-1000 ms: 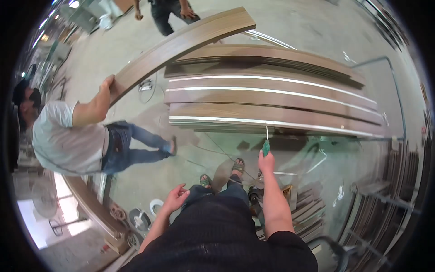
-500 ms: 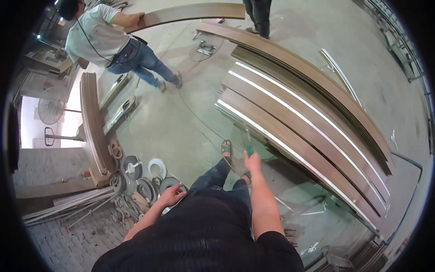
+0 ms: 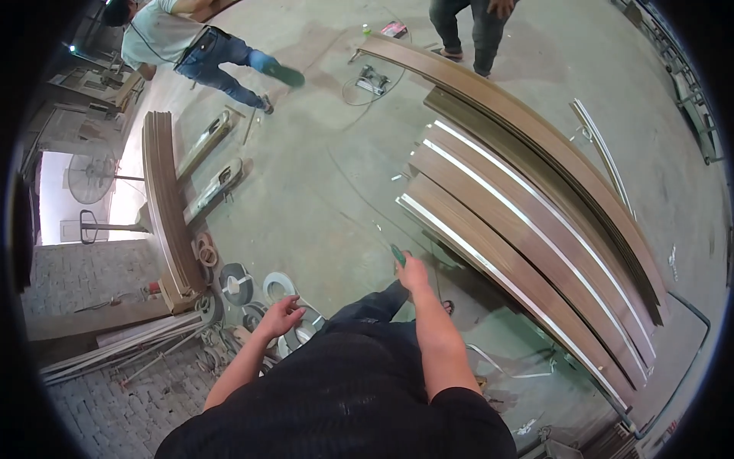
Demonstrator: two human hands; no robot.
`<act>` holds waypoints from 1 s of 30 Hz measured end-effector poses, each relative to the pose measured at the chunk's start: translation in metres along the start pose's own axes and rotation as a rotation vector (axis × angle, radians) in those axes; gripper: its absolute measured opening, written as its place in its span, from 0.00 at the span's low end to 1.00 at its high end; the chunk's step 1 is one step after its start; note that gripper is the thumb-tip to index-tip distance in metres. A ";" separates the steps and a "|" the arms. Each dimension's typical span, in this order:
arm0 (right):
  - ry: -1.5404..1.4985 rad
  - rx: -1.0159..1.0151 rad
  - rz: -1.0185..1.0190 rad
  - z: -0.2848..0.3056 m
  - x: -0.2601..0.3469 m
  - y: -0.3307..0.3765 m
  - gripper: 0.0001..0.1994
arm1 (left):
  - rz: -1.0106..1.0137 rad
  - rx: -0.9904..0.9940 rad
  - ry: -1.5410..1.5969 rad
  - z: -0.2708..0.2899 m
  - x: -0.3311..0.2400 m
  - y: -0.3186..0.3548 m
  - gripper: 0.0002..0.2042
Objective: Organizing, aligning, and strapping wooden panels together for shipping.
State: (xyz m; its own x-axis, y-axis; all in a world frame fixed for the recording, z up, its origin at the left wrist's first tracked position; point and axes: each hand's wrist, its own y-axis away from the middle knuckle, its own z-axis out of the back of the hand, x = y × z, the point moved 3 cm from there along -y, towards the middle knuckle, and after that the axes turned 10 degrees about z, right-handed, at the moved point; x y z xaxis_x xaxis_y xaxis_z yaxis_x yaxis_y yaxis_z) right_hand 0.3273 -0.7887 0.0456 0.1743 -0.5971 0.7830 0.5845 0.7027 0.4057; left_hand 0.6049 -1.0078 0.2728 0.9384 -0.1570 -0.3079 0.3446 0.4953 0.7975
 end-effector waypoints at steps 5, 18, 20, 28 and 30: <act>0.056 -0.096 -0.036 0.027 0.001 0.015 0.17 | -0.001 -0.024 -0.008 0.018 0.013 -0.023 0.26; -0.070 -0.230 -0.537 0.204 -0.021 -0.039 0.14 | -0.028 0.056 0.048 -0.016 0.019 -0.071 0.28; 0.240 -0.159 -0.488 0.218 -0.020 -0.060 0.13 | -0.038 0.046 0.034 -0.014 0.024 -0.073 0.28; 0.396 0.009 -0.331 0.205 0.084 -0.187 0.17 | 0.079 -0.005 0.063 -0.008 0.047 -0.063 0.27; 0.316 -0.106 -0.380 0.206 0.090 -0.193 0.17 | 0.077 -0.010 0.068 -0.012 0.056 -0.062 0.28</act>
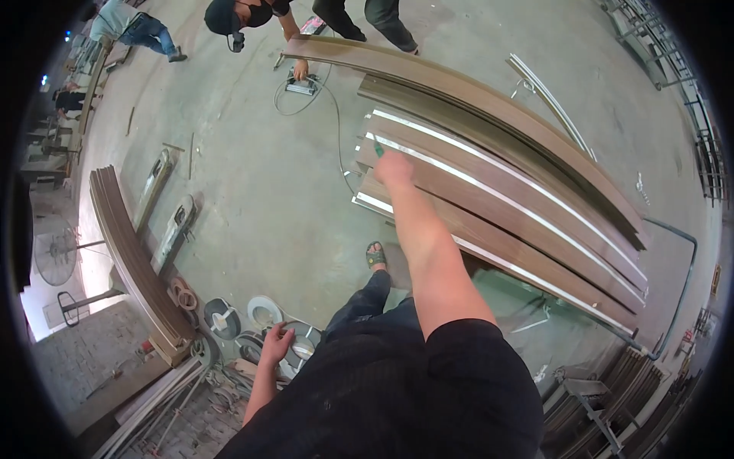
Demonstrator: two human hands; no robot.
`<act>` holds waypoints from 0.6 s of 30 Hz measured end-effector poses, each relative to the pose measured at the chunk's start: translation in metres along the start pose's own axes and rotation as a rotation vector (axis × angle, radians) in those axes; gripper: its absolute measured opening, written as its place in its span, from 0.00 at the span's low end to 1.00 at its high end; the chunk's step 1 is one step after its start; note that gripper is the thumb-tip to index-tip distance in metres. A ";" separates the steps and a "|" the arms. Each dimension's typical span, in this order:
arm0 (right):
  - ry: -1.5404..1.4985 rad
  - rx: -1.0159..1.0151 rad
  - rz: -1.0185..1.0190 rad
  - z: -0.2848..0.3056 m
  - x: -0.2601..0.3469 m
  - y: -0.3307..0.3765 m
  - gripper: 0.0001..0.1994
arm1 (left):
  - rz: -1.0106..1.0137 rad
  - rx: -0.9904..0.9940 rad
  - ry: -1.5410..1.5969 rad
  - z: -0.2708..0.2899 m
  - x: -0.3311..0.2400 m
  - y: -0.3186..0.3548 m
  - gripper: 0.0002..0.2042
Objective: Organizing, aligning, and strapping wooden panels together for shipping.
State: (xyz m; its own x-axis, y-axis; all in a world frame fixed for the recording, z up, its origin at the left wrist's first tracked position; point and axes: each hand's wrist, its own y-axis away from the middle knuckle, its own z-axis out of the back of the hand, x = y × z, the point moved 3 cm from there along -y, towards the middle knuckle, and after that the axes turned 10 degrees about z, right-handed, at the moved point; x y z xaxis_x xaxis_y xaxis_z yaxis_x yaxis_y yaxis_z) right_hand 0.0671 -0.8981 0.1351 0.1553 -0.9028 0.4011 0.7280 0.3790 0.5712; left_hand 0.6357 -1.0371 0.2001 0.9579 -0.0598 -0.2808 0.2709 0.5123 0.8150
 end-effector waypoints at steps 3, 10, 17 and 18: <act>0.034 0.031 -0.099 0.021 -0.036 0.020 0.17 | 0.016 0.023 0.020 -0.012 0.008 -0.005 0.27; 0.003 -0.001 -0.322 0.066 -0.247 0.099 0.16 | -0.079 0.093 -0.195 -0.045 -0.046 -0.018 0.29; -0.130 -0.036 -0.075 0.041 -0.194 0.083 0.14 | -0.139 0.032 -0.141 -0.084 -0.105 -0.003 0.27; -0.177 -0.093 -0.088 0.046 -0.212 0.083 0.14 | -0.148 0.044 -0.173 -0.093 -0.115 0.002 0.27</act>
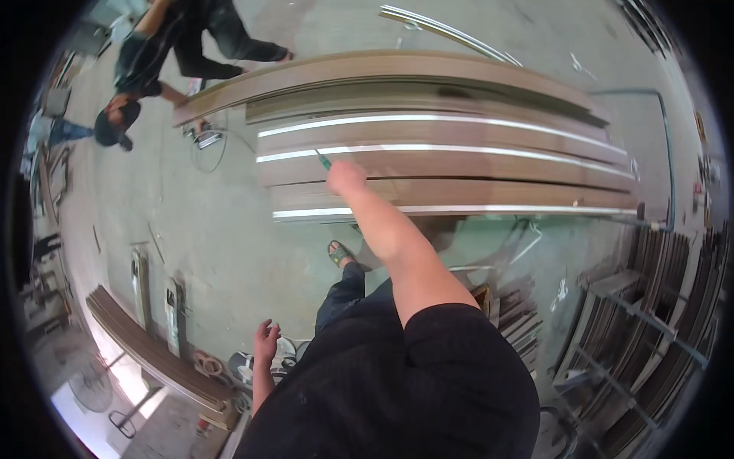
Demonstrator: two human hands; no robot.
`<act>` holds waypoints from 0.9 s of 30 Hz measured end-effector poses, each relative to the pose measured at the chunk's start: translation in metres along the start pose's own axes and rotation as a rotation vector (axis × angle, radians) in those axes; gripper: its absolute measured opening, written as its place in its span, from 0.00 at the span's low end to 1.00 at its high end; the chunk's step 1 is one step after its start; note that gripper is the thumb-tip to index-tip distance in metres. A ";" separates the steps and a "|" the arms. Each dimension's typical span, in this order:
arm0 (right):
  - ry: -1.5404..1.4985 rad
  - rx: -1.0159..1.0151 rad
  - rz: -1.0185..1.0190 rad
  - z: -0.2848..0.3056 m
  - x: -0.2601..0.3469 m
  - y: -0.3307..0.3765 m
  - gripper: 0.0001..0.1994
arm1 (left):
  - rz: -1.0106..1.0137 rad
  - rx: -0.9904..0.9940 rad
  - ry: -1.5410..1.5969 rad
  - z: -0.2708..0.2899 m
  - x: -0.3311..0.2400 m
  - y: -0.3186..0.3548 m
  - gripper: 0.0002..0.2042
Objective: Organizing, aligning, and strapping wooden panels together for shipping.
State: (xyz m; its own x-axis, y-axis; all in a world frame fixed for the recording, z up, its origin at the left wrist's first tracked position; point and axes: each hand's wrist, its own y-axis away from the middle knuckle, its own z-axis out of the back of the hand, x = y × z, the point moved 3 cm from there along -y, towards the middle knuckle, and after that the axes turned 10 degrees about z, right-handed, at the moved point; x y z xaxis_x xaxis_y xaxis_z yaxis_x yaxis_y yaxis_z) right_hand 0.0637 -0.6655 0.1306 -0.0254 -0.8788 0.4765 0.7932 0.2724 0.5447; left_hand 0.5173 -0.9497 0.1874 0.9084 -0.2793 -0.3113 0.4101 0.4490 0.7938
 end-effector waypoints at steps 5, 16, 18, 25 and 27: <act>-0.025 -0.079 -0.258 0.094 -0.234 0.029 0.14 | 0.073 -0.024 0.048 -0.068 -0.031 0.025 0.26; -0.161 -0.292 -0.644 0.247 -0.590 0.160 0.16 | -0.178 0.232 -0.620 -0.309 -0.273 0.072 0.26; -0.360 -0.155 -0.628 0.253 -0.573 0.155 0.17 | -0.488 0.240 -0.500 -0.353 -0.329 0.071 0.24; -0.083 -0.684 -0.927 0.295 -0.814 0.273 0.17 | -0.649 0.628 -0.367 -0.466 -0.469 0.112 0.24; -0.274 -0.561 -0.878 0.303 -0.798 0.249 0.17 | -0.629 0.504 -0.512 -0.466 -0.460 0.110 0.23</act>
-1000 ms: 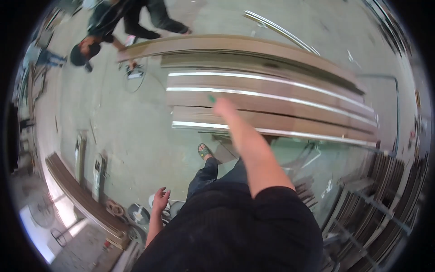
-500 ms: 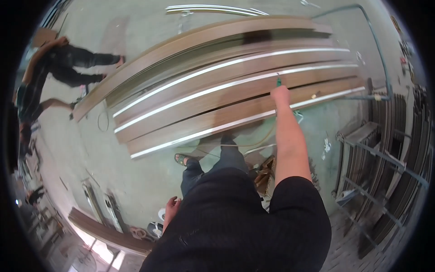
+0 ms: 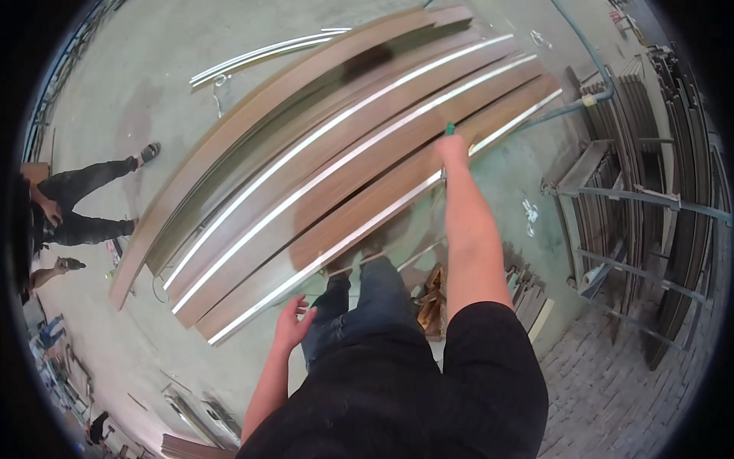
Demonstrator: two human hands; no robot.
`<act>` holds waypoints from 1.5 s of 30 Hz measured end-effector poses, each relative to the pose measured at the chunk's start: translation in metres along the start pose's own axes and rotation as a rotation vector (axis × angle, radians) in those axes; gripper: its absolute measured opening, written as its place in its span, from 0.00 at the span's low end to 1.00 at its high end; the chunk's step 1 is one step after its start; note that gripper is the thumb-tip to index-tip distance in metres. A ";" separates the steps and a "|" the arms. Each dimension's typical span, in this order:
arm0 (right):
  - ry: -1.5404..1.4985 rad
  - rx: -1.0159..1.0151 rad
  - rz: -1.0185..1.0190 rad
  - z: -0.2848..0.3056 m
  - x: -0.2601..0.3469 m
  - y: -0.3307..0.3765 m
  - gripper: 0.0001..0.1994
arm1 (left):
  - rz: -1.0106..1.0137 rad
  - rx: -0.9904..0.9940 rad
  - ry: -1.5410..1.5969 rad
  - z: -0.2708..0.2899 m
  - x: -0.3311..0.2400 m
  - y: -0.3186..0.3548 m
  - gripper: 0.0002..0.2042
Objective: Organizing, aligning, and strapping wooden panels together for shipping.
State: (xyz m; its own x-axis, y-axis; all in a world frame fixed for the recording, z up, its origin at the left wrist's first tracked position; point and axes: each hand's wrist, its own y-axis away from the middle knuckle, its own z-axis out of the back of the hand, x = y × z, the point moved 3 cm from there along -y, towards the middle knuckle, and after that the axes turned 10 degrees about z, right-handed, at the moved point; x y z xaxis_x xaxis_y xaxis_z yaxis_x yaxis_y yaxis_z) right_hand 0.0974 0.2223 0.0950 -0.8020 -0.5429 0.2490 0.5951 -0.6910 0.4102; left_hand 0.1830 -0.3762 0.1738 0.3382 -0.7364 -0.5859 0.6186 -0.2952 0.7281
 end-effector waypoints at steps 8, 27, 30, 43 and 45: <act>-0.074 -0.195 -0.083 0.068 -0.083 -0.099 0.16 | -0.002 0.022 -0.179 -0.063 -0.070 -0.074 0.25; -0.205 -0.031 -0.188 0.173 -0.213 -0.328 0.18 | 0.255 -0.046 -0.168 -0.215 -0.280 -0.147 0.23; -0.203 -0.025 -0.175 0.170 -0.247 -0.372 0.17 | 0.325 -0.037 -0.306 -0.214 -0.257 -0.132 0.24; -0.048 -0.254 -0.187 0.305 -0.366 -0.537 0.17 | 0.508 -0.034 -0.176 -0.240 -0.252 -0.120 0.23; 0.022 -0.241 -0.183 0.308 -0.377 -0.543 0.18 | 0.486 -0.038 -0.183 -0.241 -0.272 -0.131 0.23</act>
State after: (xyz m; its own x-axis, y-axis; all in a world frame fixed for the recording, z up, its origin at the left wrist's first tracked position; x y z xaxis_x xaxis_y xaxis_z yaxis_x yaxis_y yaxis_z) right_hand 0.0606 0.9492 0.0482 -0.8972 -0.4074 0.1705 0.4380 -0.8703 0.2254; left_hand 0.1811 0.0092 0.1520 0.4658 -0.8781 -0.1089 0.4471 0.1273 0.8854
